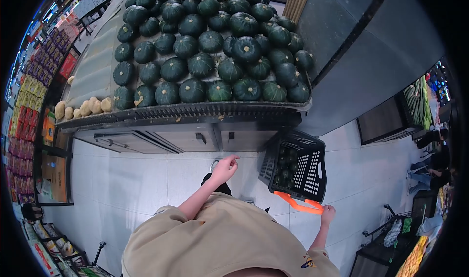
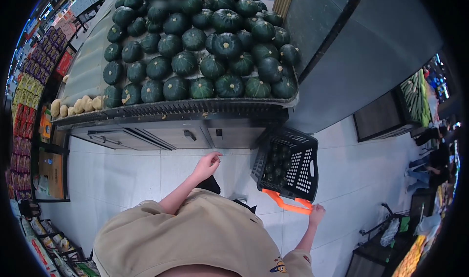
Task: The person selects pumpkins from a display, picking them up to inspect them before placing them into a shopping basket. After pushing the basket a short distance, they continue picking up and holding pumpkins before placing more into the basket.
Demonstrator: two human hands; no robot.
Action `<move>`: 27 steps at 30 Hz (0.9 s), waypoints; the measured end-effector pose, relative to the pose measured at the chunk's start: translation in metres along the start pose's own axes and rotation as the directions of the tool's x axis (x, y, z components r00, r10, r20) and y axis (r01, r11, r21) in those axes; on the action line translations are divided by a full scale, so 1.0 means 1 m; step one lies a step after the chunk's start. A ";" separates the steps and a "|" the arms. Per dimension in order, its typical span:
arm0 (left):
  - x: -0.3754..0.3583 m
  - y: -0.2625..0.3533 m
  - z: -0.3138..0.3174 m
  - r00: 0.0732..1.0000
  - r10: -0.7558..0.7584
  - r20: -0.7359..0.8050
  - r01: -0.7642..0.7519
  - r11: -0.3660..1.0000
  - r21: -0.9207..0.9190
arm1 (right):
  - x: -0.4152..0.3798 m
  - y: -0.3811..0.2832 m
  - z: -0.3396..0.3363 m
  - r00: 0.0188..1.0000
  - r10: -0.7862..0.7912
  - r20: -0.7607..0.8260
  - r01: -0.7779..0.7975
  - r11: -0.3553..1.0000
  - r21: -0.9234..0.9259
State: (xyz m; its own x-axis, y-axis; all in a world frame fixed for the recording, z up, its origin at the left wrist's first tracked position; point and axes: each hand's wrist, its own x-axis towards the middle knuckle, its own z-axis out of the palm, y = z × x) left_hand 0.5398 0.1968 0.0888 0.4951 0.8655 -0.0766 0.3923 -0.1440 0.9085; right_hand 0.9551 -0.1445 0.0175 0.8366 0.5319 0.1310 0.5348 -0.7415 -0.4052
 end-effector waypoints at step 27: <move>0.289 0.140 -0.149 0.730 0.632 -0.260 -0.507 0.756 0.414 | -0.025 -0.425 0.075 0.961 -0.228 0.158 0.167 0.929 0.329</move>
State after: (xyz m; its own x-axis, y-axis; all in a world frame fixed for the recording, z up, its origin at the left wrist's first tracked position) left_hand 0.6225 0.4977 0.2554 0.4078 0.6655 0.6252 0.3661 -0.7464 0.5557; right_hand 0.6986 0.1880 0.1183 0.6629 0.7448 0.0758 0.5978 -0.4657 -0.6525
